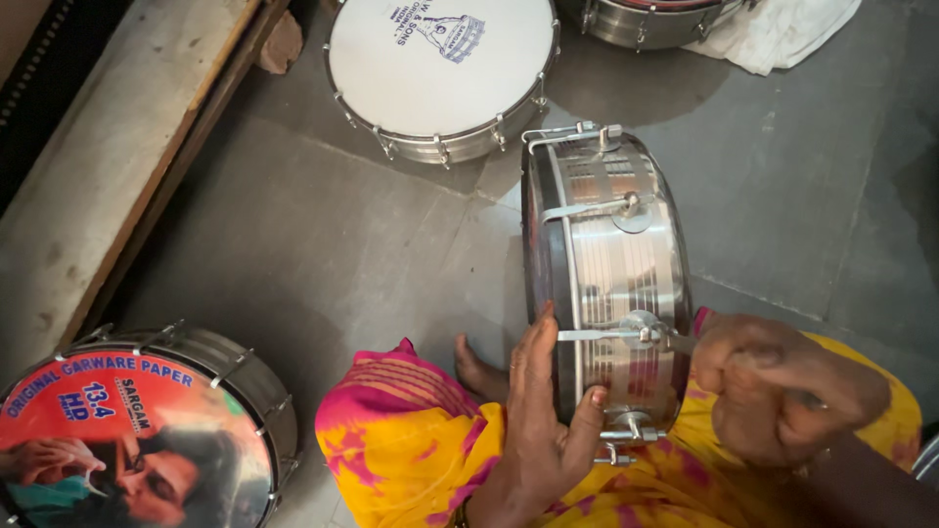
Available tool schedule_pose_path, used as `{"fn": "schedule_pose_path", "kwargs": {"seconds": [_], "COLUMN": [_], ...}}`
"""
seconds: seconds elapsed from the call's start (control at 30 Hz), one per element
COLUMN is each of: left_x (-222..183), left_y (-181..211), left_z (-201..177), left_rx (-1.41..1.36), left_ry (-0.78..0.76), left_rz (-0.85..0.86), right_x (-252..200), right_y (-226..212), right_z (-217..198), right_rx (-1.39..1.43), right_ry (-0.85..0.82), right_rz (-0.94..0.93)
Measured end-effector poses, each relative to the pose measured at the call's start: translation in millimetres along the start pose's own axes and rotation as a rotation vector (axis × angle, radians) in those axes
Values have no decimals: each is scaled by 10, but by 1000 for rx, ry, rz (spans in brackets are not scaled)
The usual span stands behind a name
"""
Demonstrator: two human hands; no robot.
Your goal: The person tightens screws on the rim of a snare drum using a drum key, repeatedly turning the key and moving between different lugs around the drum's perimeter.
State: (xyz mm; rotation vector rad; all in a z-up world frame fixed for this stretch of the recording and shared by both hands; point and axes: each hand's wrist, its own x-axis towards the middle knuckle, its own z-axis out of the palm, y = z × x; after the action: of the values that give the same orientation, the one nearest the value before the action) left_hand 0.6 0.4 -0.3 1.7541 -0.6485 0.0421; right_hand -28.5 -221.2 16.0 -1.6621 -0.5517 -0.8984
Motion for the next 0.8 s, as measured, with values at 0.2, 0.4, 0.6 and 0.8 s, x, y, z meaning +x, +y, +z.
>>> {"fn": "schedule_pose_path", "kwargs": {"seconds": [0.2,0.4,0.6,0.8], "left_x": [-8,-11,33,39], "left_y": [-18,32,74,71], "left_z": [0,26,45,49], "left_rx": [9,41,80,86], "left_ry": [33,54,63,63], "left_rz": [24,24,98,70], "right_x": [356,986,850,205], "right_y": [-201,-103,-236,-191], "right_z": [195,181,173,83], "right_rx": [-167,128,44,-210], "right_ry": [86,26,114,72], "right_rz": [433,985,644,124]}}
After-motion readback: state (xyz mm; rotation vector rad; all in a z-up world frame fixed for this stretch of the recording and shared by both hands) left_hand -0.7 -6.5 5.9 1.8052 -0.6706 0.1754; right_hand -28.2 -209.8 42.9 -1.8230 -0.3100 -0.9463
